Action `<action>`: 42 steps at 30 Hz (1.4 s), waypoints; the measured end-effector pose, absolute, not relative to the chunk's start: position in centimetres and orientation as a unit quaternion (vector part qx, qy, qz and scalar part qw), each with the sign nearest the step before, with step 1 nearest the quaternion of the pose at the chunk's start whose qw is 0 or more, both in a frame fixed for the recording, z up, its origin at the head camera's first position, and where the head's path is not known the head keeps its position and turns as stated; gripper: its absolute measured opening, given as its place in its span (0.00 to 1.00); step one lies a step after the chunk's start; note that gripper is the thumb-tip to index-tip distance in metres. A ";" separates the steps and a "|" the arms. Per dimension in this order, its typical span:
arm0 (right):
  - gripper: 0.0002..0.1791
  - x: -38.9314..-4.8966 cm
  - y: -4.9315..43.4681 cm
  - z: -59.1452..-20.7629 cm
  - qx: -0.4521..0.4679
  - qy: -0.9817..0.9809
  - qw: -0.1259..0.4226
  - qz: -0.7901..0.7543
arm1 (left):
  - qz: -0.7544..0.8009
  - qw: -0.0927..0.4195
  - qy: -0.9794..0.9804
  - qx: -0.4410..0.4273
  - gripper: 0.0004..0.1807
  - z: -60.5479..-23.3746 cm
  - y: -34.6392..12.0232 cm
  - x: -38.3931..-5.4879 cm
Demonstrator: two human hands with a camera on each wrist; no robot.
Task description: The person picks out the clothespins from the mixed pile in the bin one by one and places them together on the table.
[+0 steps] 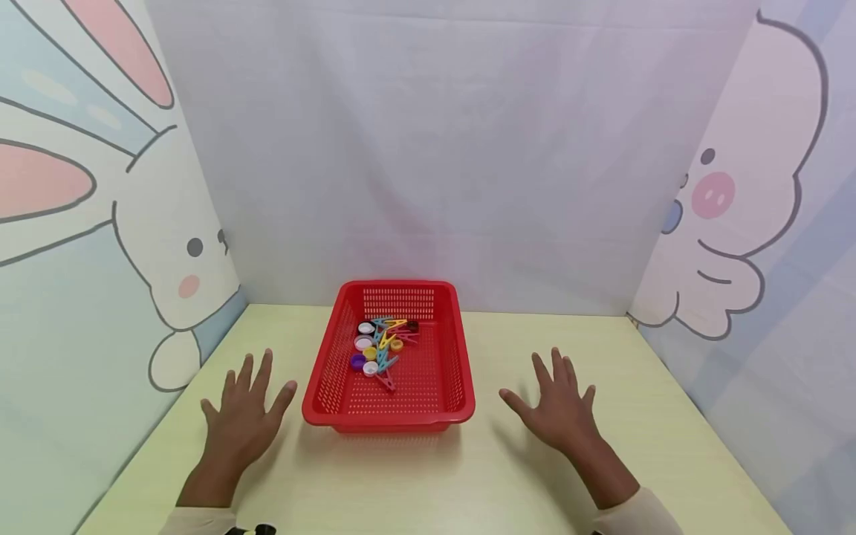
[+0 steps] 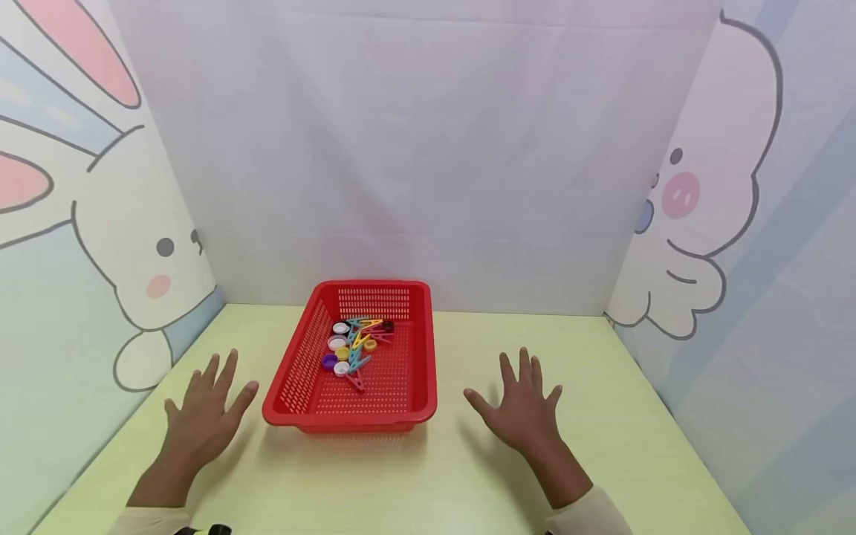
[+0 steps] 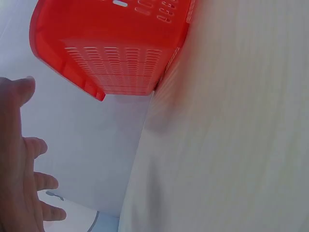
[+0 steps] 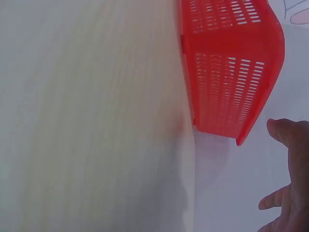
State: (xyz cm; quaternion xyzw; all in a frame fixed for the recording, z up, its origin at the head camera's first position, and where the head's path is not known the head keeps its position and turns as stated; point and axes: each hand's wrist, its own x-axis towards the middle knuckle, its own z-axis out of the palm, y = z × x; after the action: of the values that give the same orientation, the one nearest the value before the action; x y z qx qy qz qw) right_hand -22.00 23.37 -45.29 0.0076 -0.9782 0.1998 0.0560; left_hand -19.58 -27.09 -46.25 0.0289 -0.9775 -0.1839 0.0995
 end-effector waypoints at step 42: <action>0.53 -29.2 13.3 -36.9 0.229 -0.865 -0.044 0.444 | -0.603 -0.035 -0.796 -0.036 0.69 -45.7 -21.4 -20.0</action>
State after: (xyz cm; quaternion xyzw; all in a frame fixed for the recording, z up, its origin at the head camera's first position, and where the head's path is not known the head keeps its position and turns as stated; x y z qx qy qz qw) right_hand -29.16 13.28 -36.85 0.2287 -0.8654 0.4436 -0.0443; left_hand -19.95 -21.43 -45.67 -0.0356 -0.7961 -0.6031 -0.0355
